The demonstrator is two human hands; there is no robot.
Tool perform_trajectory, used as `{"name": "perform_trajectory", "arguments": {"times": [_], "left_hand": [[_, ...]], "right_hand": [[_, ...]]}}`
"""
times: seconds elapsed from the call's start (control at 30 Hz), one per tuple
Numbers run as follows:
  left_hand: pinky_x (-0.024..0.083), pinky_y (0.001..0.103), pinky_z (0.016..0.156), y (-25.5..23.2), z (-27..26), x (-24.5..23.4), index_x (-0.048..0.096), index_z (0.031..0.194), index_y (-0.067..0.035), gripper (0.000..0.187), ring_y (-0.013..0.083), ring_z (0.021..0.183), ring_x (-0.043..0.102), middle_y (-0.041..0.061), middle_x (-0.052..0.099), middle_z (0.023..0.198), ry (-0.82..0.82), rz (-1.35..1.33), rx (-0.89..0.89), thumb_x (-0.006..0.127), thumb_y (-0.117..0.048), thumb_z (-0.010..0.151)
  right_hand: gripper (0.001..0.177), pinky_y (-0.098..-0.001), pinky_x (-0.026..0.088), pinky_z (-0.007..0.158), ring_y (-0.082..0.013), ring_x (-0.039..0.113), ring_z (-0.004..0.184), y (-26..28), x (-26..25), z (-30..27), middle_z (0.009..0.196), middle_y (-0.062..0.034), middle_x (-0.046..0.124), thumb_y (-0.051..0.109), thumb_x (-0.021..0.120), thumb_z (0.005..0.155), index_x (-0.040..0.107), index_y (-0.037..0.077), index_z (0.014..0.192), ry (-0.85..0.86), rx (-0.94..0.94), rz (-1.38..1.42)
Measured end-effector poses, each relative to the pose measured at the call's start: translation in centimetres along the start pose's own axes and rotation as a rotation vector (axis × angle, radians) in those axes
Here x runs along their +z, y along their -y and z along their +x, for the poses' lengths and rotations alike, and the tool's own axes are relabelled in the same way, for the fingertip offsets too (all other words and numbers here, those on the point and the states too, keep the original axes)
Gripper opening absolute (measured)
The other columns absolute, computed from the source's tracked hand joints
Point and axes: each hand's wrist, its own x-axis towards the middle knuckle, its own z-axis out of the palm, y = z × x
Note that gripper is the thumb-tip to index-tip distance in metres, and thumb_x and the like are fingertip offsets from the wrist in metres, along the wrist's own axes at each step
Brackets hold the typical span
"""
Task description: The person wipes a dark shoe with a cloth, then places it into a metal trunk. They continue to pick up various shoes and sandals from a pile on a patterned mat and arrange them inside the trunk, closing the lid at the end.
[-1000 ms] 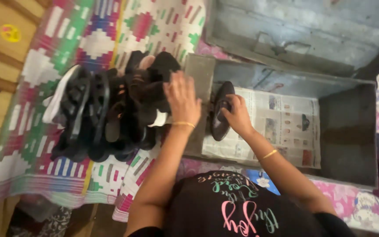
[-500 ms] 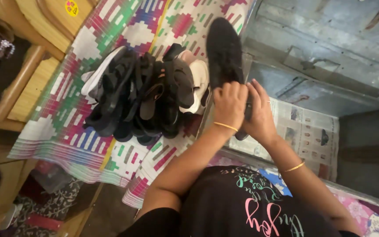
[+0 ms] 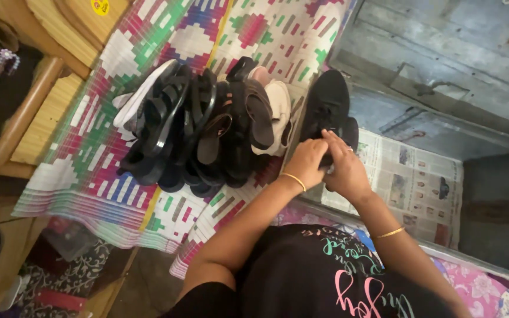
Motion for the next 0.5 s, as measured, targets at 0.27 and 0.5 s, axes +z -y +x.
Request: {"name": "perform_trajectory", "arguments": {"times": [0.27, 0.5], "left_hand": [[0.054, 0.043, 0.092, 3.3, 0.8, -5.1, 0.069, 0.1, -0.009, 0.018, 0.0326, 0.101, 0.069, 0.013, 0.072, 0.102, -0.157, -0.145, -0.196, 0.078, -0.019, 0.088], [0.055, 0.051, 0.077, 14.0, 2.1, -7.4, 0.049, 0.116, -0.003, 0.052, 0.0448, 0.091, 0.067, 0.024, 0.068, 0.095, -0.246, 0.406, -0.752, 0.079, -0.026, 0.08]], "right_hand": [[0.062, -0.0444, 0.046, 0.109, -0.0344, 0.05, 0.139, 0.6, 0.2, 0.2, 0.15, -0.0175, 0.053, 0.01, 0.087, 0.058, 0.064, 0.004, 0.115, -0.004, 0.051, -0.064], [0.038, -0.0453, 0.047, 0.106, -0.0345, 0.044, 0.144, 0.6, 0.5, 0.0, 0.155, -0.0158, 0.048, 0.006, 0.083, 0.061, 0.064, 0.002, 0.093, 0.016, -0.009, -0.103]]}}
